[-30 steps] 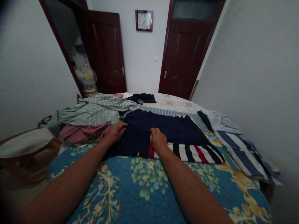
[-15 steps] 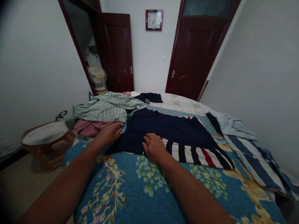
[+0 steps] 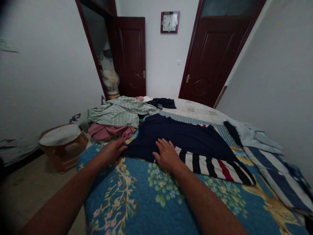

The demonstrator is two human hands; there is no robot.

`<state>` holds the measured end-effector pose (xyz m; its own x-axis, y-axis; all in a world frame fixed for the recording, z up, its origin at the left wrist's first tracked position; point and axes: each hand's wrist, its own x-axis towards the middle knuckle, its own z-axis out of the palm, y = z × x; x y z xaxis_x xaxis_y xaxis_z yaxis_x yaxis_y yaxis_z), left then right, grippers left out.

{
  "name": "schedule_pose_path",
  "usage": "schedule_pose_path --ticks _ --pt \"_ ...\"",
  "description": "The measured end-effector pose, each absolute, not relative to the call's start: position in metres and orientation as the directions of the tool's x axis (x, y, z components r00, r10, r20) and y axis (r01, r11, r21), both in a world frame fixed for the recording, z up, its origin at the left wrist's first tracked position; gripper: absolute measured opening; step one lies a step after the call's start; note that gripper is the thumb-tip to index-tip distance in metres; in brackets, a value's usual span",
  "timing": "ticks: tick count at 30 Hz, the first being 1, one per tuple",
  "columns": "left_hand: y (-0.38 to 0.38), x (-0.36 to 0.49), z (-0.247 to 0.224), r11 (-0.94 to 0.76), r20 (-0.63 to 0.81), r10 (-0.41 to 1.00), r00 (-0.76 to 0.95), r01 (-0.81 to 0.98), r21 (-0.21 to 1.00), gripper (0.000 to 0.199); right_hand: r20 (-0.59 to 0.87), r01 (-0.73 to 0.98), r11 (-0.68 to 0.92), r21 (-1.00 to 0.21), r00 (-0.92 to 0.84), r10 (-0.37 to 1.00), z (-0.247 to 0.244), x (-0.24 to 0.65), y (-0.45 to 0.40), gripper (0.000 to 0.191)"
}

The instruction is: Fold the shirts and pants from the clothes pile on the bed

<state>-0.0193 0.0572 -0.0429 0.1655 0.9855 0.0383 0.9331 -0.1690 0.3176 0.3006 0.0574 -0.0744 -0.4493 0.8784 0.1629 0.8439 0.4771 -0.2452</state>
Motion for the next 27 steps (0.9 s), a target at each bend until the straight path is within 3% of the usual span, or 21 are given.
schedule_pose_path --ticks 4,7,9,13,17,20,27 --pt "0.065 -0.038 -0.048 -0.192 0.021 0.98 0.196 0.923 0.334 0.019 0.083 0.864 0.446 -0.234 -0.439 0.895 -0.07 0.302 0.055 0.075" --pt "0.058 -0.039 -0.038 -0.168 0.0 0.985 0.173 0.953 0.254 0.028 0.049 0.869 0.44 -0.225 -0.441 0.896 -0.066 0.301 0.054 0.079" --pt "0.054 -0.03 -0.022 -0.181 0.063 0.983 0.172 0.965 0.19 0.034 0.034 0.871 0.439 -0.222 -0.443 0.896 -0.065 0.3 0.054 0.081" --pt "0.06 0.019 0.002 -0.43 0.233 0.894 0.382 0.876 0.216 0.035 0.027 0.866 0.447 -0.224 -0.453 0.891 -0.064 0.299 0.054 0.081" --pt "0.081 0.083 -0.013 -0.637 0.209 0.77 0.602 0.725 0.261 0.047 0.109 0.856 0.453 -0.25 -0.44 0.891 -0.067 0.301 0.053 0.077" --pt "0.094 0.11 -0.041 -0.595 0.179 0.803 0.568 0.762 0.254 0.056 0.178 0.867 0.421 -0.267 -0.385 0.906 -0.071 0.302 0.053 0.074" --pt "0.111 0.107 -0.076 -0.462 0.136 0.882 0.451 0.885 0.061 0.065 0.252 0.919 0.305 -0.25 -0.243 0.937 -0.076 0.3 0.052 0.083"
